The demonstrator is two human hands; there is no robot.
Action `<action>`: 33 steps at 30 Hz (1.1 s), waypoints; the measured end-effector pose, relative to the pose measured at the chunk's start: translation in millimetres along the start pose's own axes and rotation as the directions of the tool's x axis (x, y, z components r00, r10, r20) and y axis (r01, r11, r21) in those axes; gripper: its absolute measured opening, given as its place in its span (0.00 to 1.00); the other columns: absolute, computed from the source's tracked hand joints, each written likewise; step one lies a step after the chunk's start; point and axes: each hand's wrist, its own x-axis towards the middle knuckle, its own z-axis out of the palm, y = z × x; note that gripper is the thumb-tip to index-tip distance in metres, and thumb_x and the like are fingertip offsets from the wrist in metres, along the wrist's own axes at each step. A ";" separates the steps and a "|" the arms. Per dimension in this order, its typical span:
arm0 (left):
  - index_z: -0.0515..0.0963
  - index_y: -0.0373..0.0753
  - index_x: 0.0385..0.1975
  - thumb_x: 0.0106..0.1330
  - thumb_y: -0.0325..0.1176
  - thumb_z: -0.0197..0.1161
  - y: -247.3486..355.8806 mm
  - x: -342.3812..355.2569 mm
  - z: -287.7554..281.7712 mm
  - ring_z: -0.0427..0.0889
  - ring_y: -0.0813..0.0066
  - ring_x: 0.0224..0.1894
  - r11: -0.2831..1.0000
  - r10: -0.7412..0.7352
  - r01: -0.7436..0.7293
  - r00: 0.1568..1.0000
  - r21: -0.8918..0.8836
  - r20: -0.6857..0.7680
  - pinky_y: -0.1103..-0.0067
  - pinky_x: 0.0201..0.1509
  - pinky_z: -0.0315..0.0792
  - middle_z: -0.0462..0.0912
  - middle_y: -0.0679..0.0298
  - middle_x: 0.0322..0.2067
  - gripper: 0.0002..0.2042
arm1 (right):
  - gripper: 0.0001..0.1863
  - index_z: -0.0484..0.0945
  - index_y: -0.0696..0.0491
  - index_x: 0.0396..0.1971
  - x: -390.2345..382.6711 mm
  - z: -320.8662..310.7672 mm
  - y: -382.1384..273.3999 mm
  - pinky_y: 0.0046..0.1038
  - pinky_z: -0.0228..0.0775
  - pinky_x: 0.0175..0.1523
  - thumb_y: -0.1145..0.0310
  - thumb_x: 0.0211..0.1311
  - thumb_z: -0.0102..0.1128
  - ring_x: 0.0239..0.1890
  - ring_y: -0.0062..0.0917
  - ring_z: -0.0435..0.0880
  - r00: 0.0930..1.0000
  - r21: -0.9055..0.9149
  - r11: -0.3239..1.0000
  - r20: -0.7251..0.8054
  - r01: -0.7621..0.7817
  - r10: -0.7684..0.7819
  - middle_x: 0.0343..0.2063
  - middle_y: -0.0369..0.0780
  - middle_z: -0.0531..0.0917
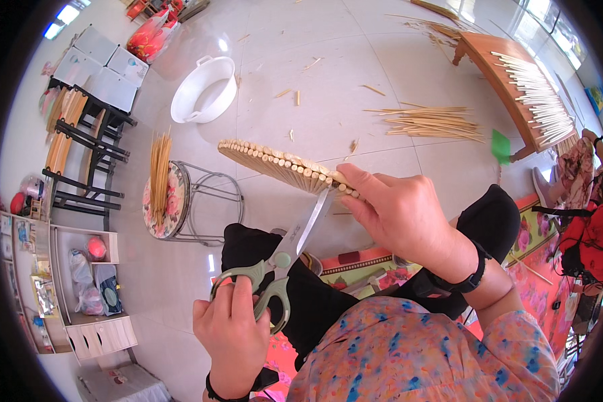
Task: The person weaves white thread through bamboo slats to form a circular fan and then uses shears to trim the edges of the bamboo.
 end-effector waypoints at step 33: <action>0.77 0.38 0.40 0.39 0.24 0.72 -10.2 -12.0 -2.2 0.72 0.61 0.23 0.989 -0.071 0.085 0.991 -0.120 0.117 0.69 0.29 0.64 0.78 0.63 0.26 0.23 | 0.17 0.78 0.52 0.45 -9.2 -0.1 -6.1 0.32 0.71 0.20 0.64 0.56 0.66 0.17 0.32 0.79 0.999 0.044 0.998 0.010 0.036 -0.036 0.18 0.36 0.79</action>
